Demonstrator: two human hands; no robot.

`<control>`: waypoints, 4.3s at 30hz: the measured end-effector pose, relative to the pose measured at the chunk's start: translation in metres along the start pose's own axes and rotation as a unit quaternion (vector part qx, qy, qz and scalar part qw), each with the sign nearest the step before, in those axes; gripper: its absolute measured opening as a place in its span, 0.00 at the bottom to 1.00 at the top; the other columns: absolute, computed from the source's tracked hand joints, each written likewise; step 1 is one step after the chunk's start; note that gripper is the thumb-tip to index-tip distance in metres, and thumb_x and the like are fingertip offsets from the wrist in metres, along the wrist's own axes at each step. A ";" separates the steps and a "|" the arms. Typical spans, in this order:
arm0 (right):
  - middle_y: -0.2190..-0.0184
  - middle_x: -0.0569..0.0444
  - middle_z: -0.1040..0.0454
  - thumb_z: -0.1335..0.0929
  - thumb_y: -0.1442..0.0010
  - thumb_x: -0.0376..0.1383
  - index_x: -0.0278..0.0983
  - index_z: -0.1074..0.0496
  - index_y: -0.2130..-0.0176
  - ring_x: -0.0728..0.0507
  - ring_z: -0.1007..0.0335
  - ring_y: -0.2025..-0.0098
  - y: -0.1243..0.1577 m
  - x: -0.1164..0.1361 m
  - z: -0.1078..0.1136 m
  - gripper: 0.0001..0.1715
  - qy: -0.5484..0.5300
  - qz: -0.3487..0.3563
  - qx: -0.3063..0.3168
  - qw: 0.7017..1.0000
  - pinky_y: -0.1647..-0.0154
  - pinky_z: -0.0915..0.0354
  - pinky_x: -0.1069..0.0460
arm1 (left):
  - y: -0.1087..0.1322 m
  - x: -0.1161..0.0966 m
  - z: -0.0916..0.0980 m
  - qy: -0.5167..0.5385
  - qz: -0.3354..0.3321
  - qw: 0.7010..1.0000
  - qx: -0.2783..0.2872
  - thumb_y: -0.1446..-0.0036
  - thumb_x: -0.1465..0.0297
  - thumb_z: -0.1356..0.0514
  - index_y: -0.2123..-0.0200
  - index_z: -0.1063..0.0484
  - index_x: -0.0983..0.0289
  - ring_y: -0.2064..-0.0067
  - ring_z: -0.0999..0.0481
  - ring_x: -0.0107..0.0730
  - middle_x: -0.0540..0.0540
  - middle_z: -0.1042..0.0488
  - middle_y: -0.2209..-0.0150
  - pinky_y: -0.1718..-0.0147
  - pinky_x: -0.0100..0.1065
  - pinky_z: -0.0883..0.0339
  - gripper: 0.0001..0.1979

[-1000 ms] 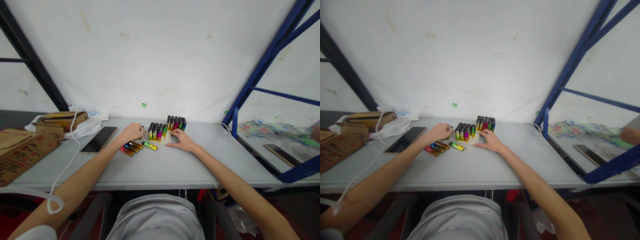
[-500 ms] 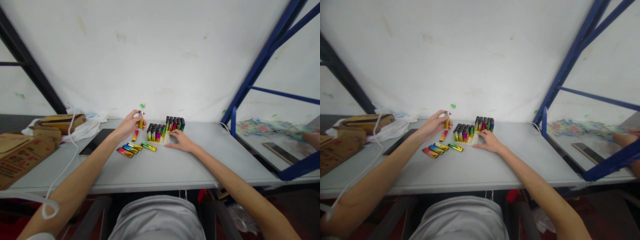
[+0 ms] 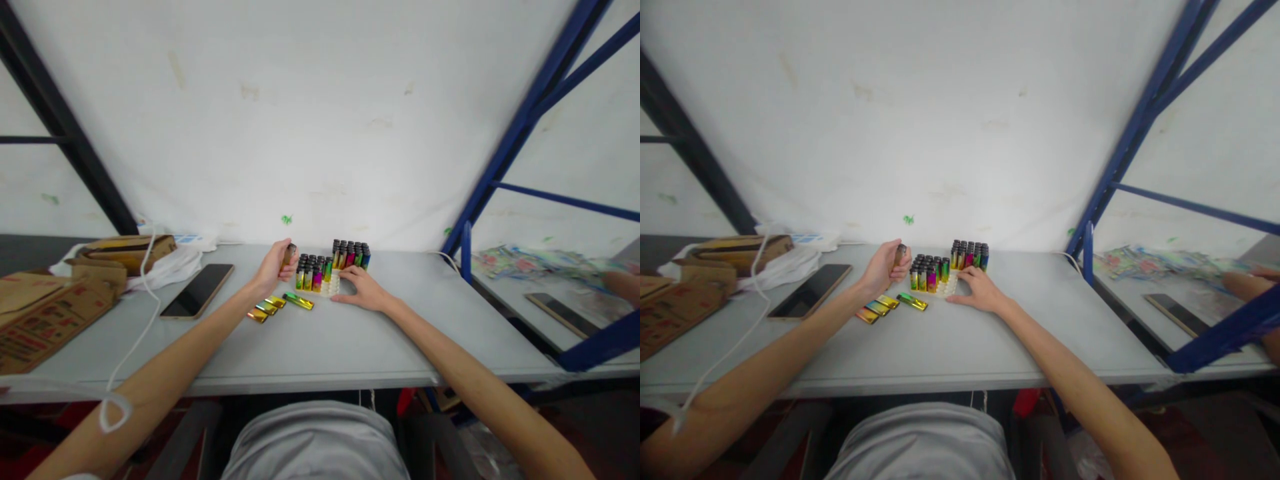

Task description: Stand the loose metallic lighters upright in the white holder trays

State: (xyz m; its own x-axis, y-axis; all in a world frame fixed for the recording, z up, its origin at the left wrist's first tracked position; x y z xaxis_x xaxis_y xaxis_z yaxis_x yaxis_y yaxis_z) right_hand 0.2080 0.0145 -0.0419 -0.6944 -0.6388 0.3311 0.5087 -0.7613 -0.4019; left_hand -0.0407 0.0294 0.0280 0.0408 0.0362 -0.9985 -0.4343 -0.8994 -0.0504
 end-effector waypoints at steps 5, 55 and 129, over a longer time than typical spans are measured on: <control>0.46 0.40 0.28 0.25 0.41 0.56 0.35 0.27 0.42 0.33 0.30 0.43 0.000 0.000 0.000 0.38 -0.005 0.001 0.000 1.000 0.38 0.34 0.37 | 0.001 -0.001 0.003 -0.011 0.012 0.999 -0.032 0.42 0.54 0.55 0.78 0.51 0.58 0.81 0.61 0.24 0.44 0.58 0.82 0.82 0.29 0.64 0.18; 0.47 0.39 0.28 0.26 0.41 0.58 0.35 0.26 0.41 0.33 0.30 0.44 0.000 0.002 -0.001 0.40 0.005 0.000 -0.008 1.000 0.39 0.34 0.38 | -0.019 -0.039 -0.041 -0.389 -0.281 0.873 0.086 0.37 0.62 0.38 0.57 0.22 0.62 0.58 0.21 0.37 0.56 0.19 0.59 0.55 0.38 0.28 0.11; 0.43 0.36 0.30 0.29 0.39 0.60 0.33 0.29 0.39 0.31 0.33 0.39 0.001 -0.002 -0.003 0.43 0.012 0.003 0.016 1.000 0.36 0.35 0.36 | -0.020 0.000 0.093 -0.572 -0.062 0.818 -0.029 0.55 0.57 0.34 0.75 0.26 0.57 0.72 0.25 0.39 0.53 0.22 0.76 0.70 0.32 0.36 0.11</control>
State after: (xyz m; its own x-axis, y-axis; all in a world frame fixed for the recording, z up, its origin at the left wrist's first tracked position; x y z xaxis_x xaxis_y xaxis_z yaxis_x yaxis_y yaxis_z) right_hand 0.2087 0.0152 -0.0456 -0.7031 -0.6406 0.3087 0.5282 -0.7611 -0.3765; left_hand -0.1154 0.0878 0.0272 -0.8008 0.4829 -0.3543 -0.4458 -0.8756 -0.1858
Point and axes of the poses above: each hand's wrist, its own y-axis away from the middle knuckle, its own z-axis out of the back of the hand, x = y × z, the point moved 3 cm from there along -y, towards the middle knuckle
